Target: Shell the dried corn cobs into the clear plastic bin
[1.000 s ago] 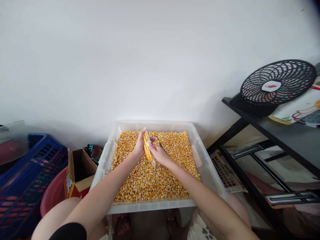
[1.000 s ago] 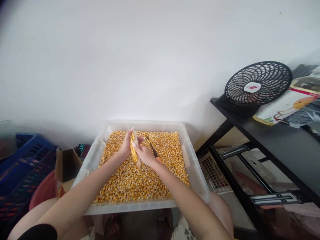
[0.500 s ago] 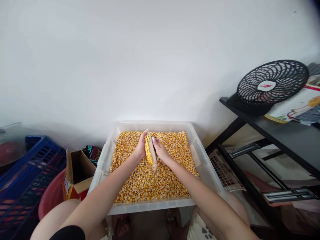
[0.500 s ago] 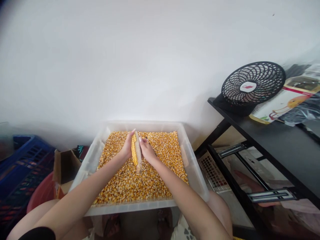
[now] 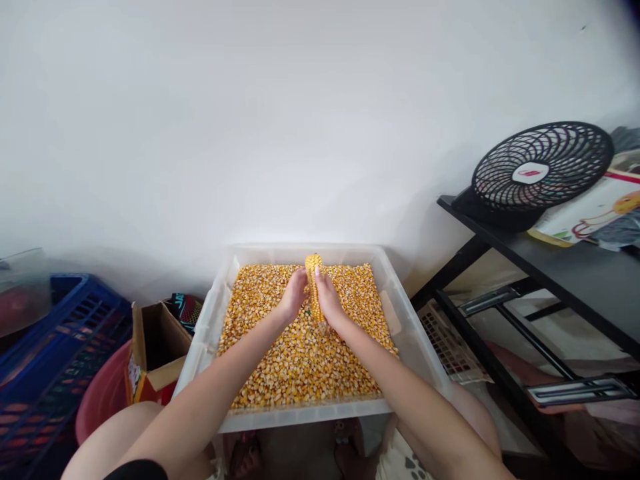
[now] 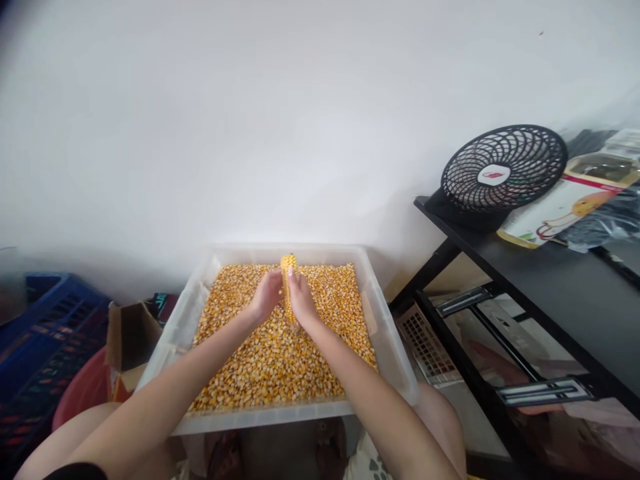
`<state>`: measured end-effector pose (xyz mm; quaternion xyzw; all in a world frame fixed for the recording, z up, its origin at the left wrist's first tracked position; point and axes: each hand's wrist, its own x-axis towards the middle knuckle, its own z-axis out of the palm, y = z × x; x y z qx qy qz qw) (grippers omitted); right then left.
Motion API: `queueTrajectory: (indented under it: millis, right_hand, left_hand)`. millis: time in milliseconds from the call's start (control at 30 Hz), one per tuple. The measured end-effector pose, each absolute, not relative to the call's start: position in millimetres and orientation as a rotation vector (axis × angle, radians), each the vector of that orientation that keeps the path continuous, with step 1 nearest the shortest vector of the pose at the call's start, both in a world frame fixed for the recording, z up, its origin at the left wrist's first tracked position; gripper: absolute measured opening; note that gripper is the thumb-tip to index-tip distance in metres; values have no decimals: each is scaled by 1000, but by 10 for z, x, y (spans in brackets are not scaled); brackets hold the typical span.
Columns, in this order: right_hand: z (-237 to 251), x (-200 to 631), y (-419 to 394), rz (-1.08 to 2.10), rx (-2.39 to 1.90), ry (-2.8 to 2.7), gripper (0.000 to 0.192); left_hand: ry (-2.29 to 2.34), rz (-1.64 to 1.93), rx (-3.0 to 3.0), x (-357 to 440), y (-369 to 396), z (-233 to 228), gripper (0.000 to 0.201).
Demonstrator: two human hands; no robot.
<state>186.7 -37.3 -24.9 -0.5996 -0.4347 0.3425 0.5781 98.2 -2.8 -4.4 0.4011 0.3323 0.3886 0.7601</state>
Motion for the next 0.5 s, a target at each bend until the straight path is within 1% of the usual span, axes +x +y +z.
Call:
queueTrajectory:
  millis: [33,133,167,233,333,400,500]
  right_hand:
    - [-240,1898,-362,759,-1410,-976,50]
    - [-234,1996,-336,716,-1401,-908,49]
    - [-241,2017,-331,718,-1398,-889,48]
    - [-260,2033,-326,733,-1396,-864,47]
    - [-270,2016,-320,746,-1405,-862,45]
    - [-265,2007,-311,741,-1413,-878,44]
    - [-275,2017,-296,753,-1416,-894,42]
  left_hand:
    - [740,797,930,980,-59,-39,43]
    - [719,621,1107,976,-161,-40,77]
    - [681,591,1146,974,-190,-46,84]
    - [598,594,1185,975,-233,-63,87]
    - [572,661,1204,996,-264,-88,79]
    - [637,714,1217,1028,-280,-110,64]
    - [728,732,1252,1083,-316,-160,34]
